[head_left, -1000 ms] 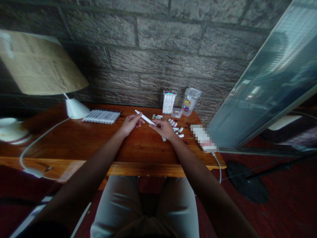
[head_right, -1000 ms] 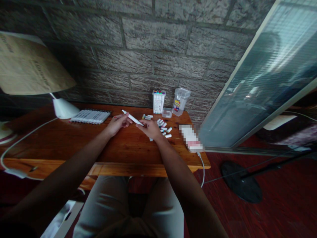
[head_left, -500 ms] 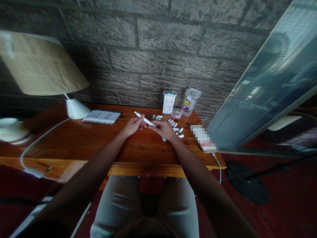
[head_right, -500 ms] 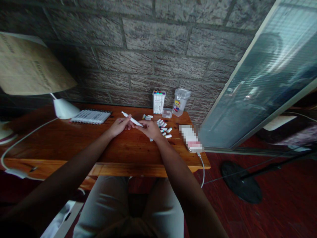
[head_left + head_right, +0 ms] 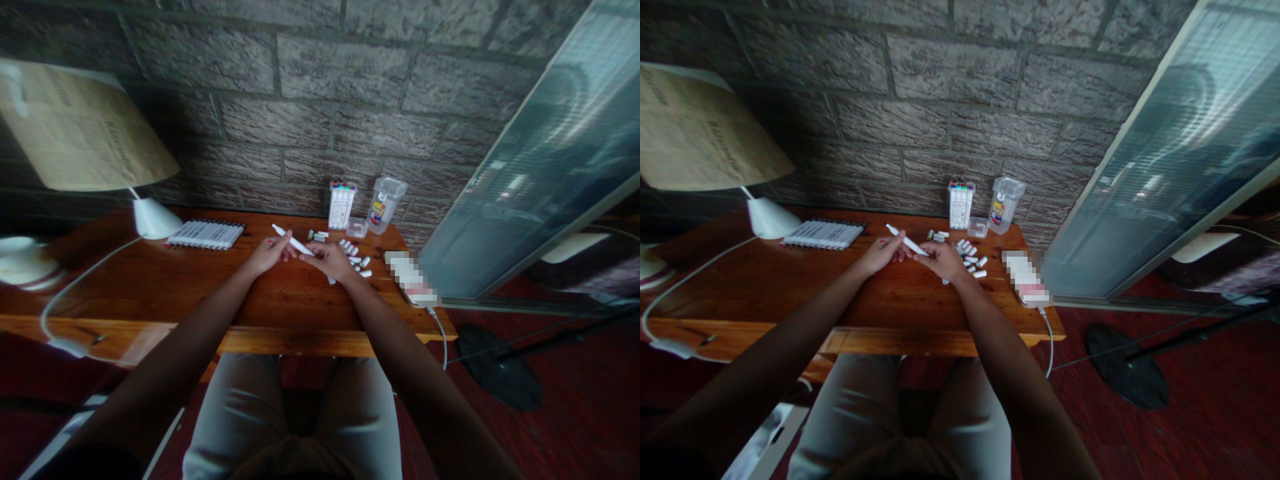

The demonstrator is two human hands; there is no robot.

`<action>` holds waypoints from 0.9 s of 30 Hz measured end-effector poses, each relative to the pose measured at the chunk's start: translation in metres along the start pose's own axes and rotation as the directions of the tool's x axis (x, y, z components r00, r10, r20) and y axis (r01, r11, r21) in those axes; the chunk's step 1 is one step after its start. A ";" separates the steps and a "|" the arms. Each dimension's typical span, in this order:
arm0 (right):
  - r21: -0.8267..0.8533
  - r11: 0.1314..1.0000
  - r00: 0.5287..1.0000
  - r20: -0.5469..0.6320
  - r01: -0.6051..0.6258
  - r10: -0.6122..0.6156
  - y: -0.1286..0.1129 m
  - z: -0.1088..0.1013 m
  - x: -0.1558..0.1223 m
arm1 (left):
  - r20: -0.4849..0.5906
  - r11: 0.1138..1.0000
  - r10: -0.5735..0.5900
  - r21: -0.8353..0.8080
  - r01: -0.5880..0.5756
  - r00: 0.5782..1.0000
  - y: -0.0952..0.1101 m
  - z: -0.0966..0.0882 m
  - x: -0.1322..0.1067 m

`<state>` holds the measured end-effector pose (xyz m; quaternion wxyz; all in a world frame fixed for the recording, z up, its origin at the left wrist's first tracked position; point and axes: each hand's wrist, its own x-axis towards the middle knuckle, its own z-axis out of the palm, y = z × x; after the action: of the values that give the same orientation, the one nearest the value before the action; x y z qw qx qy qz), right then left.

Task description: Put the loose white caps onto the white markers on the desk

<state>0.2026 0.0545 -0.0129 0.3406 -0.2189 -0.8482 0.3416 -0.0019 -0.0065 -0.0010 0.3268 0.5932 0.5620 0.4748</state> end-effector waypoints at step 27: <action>-0.006 1.000 1.000 -0.028 0.001 -0.001 -0.003 0.002 0.000 | 0.001 1.000 0.009 -0.003 -0.009 1.000 0.000 0.001 -0.001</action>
<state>0.2006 0.0522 -0.0118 0.3520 -0.2242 -0.8444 0.3360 -0.0008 -0.0070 -0.0014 0.3258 0.5957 0.5582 0.4768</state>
